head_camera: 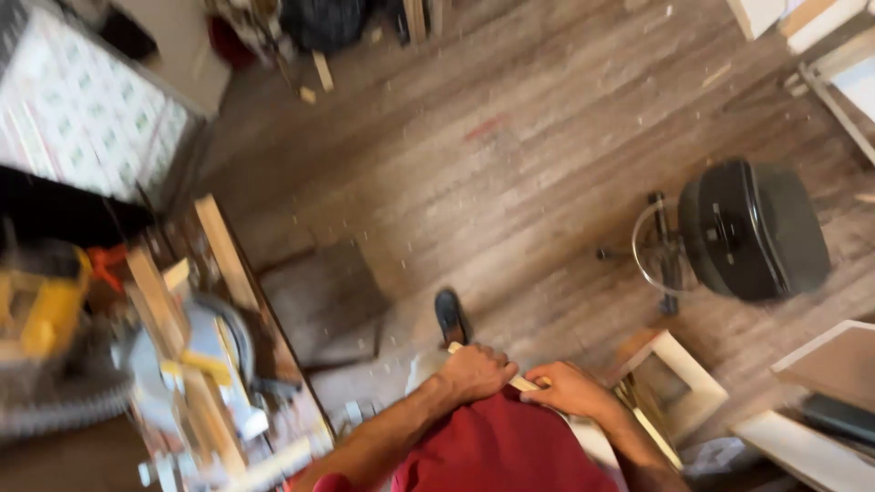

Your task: Processing wooden strips using a planer machine and measuring them with a tape measure at a workbench.

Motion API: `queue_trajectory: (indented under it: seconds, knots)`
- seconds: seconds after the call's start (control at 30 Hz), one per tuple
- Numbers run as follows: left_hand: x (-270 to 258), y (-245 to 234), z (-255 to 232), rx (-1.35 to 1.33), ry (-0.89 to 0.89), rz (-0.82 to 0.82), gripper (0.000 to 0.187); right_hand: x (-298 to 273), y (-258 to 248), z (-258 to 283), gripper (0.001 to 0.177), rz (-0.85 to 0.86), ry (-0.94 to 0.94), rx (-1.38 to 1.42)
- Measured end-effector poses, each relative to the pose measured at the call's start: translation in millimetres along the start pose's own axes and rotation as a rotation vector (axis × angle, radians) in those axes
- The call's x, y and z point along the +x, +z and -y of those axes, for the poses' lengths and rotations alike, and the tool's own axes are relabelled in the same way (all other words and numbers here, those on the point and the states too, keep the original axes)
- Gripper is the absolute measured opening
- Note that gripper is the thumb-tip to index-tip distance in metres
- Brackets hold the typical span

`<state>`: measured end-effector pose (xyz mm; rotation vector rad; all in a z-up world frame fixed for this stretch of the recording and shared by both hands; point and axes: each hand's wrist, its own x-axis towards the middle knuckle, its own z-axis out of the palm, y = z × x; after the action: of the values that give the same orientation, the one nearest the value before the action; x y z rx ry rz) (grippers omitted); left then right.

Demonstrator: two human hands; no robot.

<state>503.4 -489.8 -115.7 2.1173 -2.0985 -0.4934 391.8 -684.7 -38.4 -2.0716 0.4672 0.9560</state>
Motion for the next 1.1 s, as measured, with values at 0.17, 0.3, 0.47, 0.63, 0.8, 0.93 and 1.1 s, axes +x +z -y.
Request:
queue_trajectory:
  seconds: [0.17, 0.3, 0.47, 0.63, 0.8, 0.93, 1.1]
  knots:
    - [57, -73, 135, 0.109, 0.063, -0.201, 0.010, 84, -108, 37, 0.032, -0.005, 0.037, 0.281]
    - [106, -123, 226, 0.159, 0.100, -0.075, 0.016, 142, -182, 67, 0.026, -0.073, 0.036, 0.327]
    - [193, -144, 342, 0.184, 0.087, -0.167, 0.016, 238, -298, 80, 0.027, -0.154, -0.019, 0.212]
    - [303, -192, 455, 0.138, -0.071, -0.190, 0.018, 321, -463, 95, 0.015, -0.097, -0.180, 0.109]
    - [434, -263, 555, 0.067, -0.111, -0.074, 0.017, 401, -621, 74, 0.020, -0.090, -0.278, 0.068]
    - [513, -303, 622, 0.009, -0.159, -0.011, 0.016, 439, -728, 86, 0.017, -0.065, -0.188, 0.204]
    - [615, -346, 722, -0.086, -0.056, -0.016, 0.019, 501, -852, 106, 0.021, -0.044, -0.163, 0.154]
